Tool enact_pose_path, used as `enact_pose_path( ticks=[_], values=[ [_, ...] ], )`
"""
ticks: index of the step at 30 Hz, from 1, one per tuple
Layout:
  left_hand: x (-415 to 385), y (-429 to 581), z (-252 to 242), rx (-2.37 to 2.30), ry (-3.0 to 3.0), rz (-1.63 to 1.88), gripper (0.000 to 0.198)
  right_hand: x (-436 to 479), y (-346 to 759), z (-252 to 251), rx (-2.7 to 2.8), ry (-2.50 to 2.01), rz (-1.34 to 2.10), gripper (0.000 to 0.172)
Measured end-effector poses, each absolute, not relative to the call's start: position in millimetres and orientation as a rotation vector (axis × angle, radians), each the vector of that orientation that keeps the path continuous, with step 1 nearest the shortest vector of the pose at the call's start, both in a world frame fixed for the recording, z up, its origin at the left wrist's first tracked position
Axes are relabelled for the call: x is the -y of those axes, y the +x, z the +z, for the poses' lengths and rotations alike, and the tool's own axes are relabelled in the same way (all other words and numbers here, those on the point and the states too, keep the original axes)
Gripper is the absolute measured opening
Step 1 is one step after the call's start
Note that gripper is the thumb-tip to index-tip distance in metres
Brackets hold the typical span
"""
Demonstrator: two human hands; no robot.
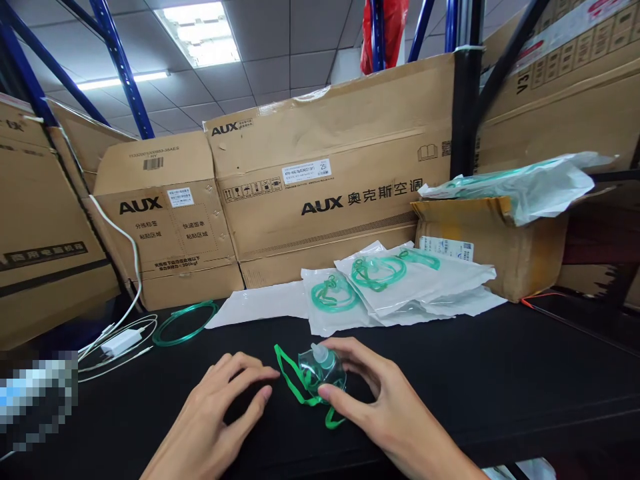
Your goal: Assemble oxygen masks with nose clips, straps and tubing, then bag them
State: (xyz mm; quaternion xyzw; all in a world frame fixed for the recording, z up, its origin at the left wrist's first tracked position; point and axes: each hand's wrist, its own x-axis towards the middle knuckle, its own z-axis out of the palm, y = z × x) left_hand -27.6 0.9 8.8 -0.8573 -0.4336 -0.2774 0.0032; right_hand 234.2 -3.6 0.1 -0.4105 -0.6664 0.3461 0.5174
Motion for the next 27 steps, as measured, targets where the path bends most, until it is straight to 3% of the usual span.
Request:
enact_pose_path(
  ticks=[5, 12, 22, 27],
  values=[
    [-1, -17, 6, 1.258, -2.793, -0.750, 0.043, 10, 232, 7, 1.657, -0.962, 0.922, 0.032],
    [-2, -23, 12, 1.339, -2.745, -0.636, 0.010, 9, 234, 8, 1.706, -1.001, 0.703, 0.030],
    [2, -43, 29, 1.618, -2.556, -0.397, 0.040, -3, 235, -19, 1.938, -1.189, 0.302, 0.045],
    [-5, -55, 33, 1.766, -2.631, -0.588, 0.033, -18, 242, -39, 1.979, -1.170, 0.172, 0.049]
  ],
)
